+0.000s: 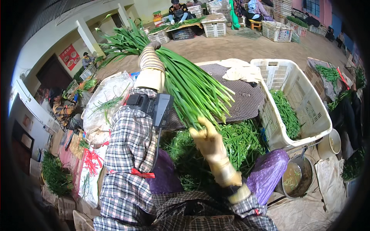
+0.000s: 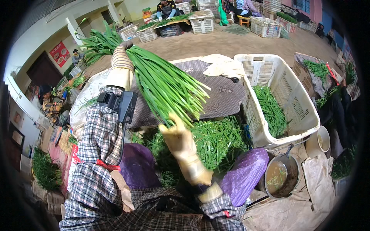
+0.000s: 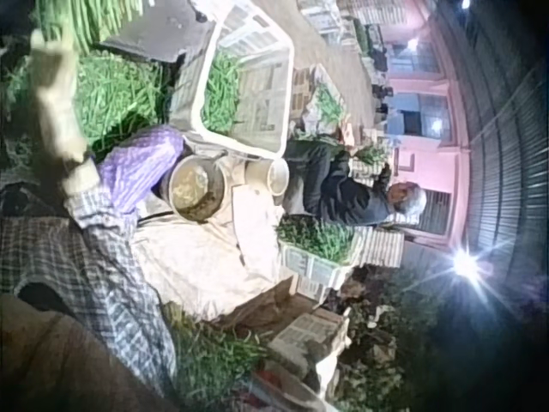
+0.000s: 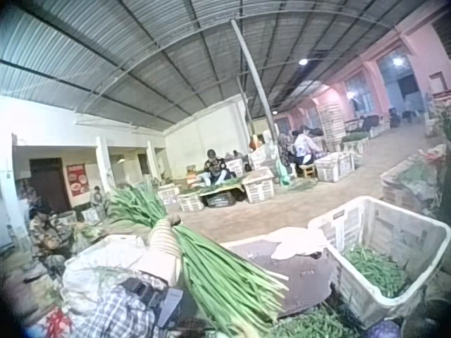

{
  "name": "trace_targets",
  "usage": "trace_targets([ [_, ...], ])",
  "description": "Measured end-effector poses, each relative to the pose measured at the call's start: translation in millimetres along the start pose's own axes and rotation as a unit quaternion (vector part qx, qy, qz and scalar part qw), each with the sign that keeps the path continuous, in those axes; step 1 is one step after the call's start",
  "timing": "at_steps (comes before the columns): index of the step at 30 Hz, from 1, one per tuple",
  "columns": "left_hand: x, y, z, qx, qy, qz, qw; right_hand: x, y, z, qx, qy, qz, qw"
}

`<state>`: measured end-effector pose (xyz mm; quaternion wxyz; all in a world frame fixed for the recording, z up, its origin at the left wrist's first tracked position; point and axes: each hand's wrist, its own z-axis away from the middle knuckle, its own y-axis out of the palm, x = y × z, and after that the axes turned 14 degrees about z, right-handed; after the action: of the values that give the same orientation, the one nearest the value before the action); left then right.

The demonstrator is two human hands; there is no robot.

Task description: Sorting through green leaf vegetables and bundling them together with red ties.

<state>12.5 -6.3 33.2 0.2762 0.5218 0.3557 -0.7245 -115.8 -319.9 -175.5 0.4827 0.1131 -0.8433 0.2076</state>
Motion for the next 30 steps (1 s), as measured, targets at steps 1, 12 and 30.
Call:
trace_targets([
  [1,-2,-2,10,0.0,0.021,0.015,1.0,6,9,-13,-0.064,-0.128,0.234,0.962],
  [12,2,16,28,0.013,0.082,0.045,0.996,29,-10,-30,-0.083,-0.11,0.26,0.956],
  [30,57,-12,104,0.096,0.116,0.399,0.904,43,-145,60,0.133,0.179,0.079,0.971],
])
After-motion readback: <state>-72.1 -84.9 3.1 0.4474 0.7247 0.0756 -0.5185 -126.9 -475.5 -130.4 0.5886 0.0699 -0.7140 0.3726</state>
